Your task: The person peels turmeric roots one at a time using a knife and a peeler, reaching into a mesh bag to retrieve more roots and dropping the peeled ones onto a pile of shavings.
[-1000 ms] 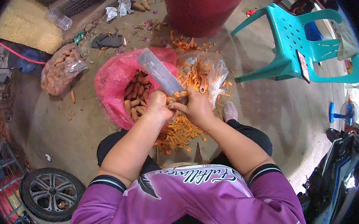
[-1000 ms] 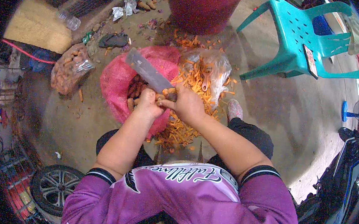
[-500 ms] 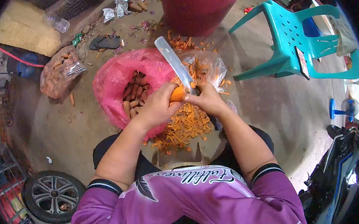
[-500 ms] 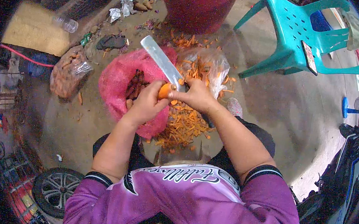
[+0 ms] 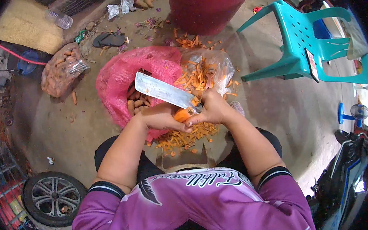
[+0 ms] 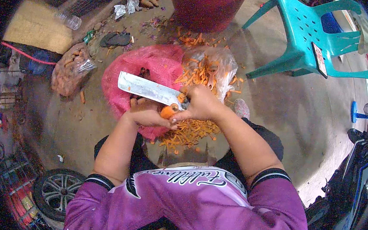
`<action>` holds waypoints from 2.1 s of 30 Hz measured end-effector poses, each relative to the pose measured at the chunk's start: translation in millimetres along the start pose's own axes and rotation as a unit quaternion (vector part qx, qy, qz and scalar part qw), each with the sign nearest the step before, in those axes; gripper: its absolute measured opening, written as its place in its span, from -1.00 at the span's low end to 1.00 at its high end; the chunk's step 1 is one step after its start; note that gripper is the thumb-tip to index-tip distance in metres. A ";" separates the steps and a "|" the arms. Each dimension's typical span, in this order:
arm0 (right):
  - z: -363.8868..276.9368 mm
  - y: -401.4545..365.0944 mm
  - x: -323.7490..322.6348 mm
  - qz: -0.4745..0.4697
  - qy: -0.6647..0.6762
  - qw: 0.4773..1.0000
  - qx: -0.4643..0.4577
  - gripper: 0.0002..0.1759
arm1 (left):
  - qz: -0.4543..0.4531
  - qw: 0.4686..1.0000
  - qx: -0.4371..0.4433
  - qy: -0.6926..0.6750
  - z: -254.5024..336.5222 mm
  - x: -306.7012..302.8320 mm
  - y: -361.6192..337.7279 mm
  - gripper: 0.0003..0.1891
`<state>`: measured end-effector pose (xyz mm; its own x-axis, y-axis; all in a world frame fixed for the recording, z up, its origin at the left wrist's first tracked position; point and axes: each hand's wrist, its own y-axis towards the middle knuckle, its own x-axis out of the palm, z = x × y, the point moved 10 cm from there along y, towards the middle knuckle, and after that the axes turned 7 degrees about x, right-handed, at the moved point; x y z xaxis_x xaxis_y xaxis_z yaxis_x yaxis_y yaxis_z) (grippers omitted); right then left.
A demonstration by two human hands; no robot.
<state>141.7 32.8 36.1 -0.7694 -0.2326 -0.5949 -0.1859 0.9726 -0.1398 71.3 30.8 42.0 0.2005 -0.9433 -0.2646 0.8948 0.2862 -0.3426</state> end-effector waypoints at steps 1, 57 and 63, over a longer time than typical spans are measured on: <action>-0.2 -0.5 2.4 -0.008 0.001 1.000 0.005 -0.24 | -0.009 0.998 0.047 -0.041 -3.5 4.3 1.7 -0.45; 45.6 2.5 -32.7 0.099 0.197 0.967 0.131 -0.35 | 0.112 0.921 0.030 -0.372 -41.7 -8.4 12.8 -0.66; 41.1 0.1 -27.5 0.105 0.111 0.975 0.164 -0.32 | 0.066 0.848 0.047 -0.524 -43.7 4.4 16.3 -0.65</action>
<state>188.0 39.5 19.9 -0.8892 0.0117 -0.4574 0.1670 0.9390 -0.3007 69.3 38.6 -4.1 0.5013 -0.5502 0.6678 0.8551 0.4327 -0.2855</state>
